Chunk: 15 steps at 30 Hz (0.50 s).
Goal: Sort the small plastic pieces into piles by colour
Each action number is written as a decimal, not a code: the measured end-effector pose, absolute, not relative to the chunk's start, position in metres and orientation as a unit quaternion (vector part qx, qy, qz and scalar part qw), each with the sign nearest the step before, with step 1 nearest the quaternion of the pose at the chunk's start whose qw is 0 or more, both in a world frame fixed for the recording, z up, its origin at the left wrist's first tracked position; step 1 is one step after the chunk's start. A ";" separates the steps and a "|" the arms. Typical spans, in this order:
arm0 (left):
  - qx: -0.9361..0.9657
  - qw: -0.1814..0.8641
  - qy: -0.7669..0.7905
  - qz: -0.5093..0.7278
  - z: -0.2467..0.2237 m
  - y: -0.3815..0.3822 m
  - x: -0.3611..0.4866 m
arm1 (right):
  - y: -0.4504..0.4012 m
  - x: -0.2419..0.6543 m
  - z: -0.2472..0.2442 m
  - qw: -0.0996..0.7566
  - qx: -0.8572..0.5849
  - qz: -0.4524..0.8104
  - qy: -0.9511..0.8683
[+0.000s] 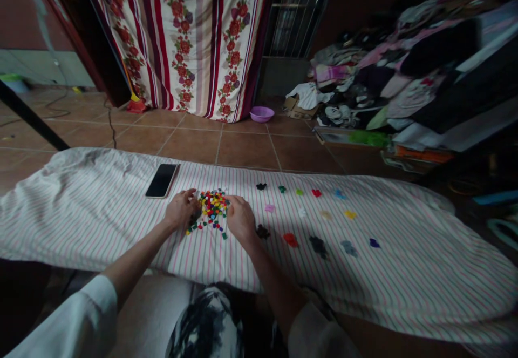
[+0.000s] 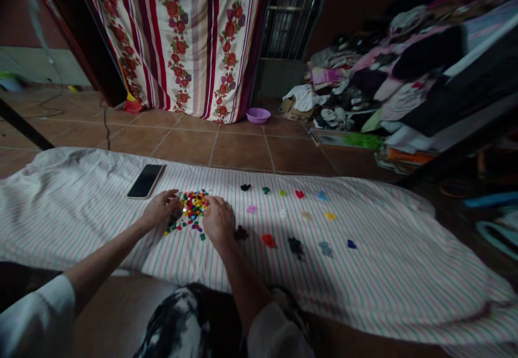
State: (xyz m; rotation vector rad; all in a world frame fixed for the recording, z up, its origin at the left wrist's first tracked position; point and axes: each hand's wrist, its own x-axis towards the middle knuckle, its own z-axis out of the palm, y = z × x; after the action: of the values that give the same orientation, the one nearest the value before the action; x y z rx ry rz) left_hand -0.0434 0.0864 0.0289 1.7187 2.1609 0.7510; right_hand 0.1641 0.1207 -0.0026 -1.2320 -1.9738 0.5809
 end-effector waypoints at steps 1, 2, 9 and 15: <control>0.589 0.158 0.755 0.242 0.030 0.091 -0.045 | 0.123 0.165 -0.006 0.361 -0.489 0.225 -0.761; 0.588 0.178 0.755 0.229 0.031 0.095 -0.046 | 0.125 0.165 -0.009 0.358 -0.496 0.229 -0.757; 0.667 0.138 0.718 0.141 0.031 0.124 -0.020 | 0.133 0.156 -0.022 0.336 -0.489 0.303 -0.746; 0.684 0.184 0.687 0.162 0.030 0.127 -0.017 | 0.135 0.152 -0.024 0.379 -0.448 0.339 -0.736</control>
State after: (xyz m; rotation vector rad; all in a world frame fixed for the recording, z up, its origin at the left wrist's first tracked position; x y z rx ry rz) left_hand -0.0169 0.1270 0.0304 1.9301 1.9358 0.4575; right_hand 0.1519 0.1354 -0.0243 -1.1450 -1.8796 0.8658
